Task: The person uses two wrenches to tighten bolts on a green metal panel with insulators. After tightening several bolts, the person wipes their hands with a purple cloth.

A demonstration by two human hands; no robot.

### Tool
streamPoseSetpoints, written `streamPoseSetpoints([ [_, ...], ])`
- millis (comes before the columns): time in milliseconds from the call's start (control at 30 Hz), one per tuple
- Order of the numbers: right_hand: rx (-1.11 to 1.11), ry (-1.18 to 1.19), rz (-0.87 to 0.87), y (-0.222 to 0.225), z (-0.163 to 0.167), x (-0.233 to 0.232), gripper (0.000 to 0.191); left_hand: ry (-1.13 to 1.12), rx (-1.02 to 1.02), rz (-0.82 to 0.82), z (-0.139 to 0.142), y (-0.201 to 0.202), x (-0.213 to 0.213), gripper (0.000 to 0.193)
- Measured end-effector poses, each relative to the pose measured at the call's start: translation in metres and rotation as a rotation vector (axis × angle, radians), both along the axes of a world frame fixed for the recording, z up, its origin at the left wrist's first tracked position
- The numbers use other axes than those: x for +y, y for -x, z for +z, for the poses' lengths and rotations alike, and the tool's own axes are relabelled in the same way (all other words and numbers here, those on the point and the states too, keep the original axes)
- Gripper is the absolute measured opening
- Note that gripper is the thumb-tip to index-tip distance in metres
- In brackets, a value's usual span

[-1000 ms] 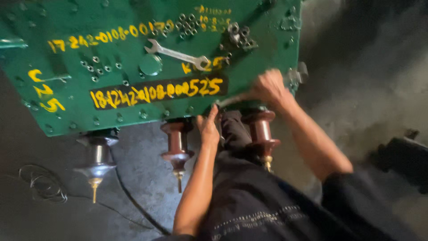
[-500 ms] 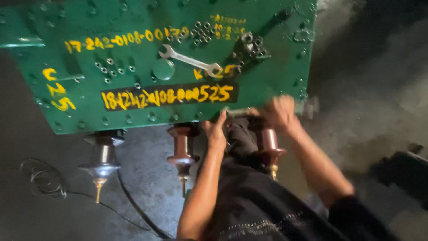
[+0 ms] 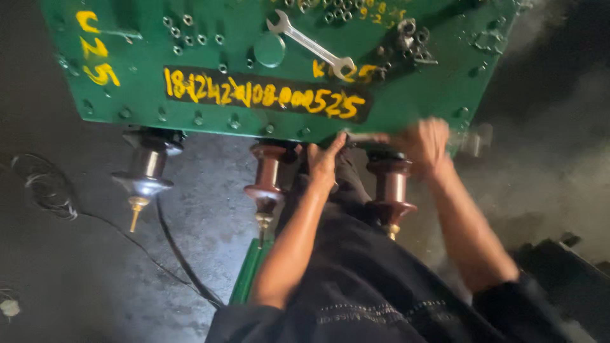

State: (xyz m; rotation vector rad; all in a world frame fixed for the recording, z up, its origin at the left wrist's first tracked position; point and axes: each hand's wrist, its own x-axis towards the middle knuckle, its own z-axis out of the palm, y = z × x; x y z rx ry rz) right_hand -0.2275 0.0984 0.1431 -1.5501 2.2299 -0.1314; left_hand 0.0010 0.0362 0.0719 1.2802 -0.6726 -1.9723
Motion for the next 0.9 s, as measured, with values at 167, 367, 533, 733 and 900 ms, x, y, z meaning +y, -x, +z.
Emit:
streamPoseSetpoints([
  [167,0.211,0.227,0.256,-0.022,0.022,0.019,0.036,-0.106,0.088,-0.082,0.009,-0.005,-0.006,0.022],
  [367,-0.04,-0.023,-0.174,-0.053,0.012,0.031,0.049,-0.037,0.058,-0.016,0.006,-0.003,-0.004,0.017],
  [533,0.137,0.262,0.266,0.022,-0.002,-0.003,0.05,-0.134,0.036,-0.06,0.01,0.001,-0.008,0.019],
  [733,-0.055,-0.017,-0.147,-0.062,0.019,0.035,0.054,-0.174,-0.302,-0.233,0.015,-0.011,-0.007,0.032],
  [900,-0.041,0.188,0.147,-0.016,0.021,-0.018,0.058,-0.034,-0.336,-0.243,-0.002,-0.011,-0.005,0.053],
])
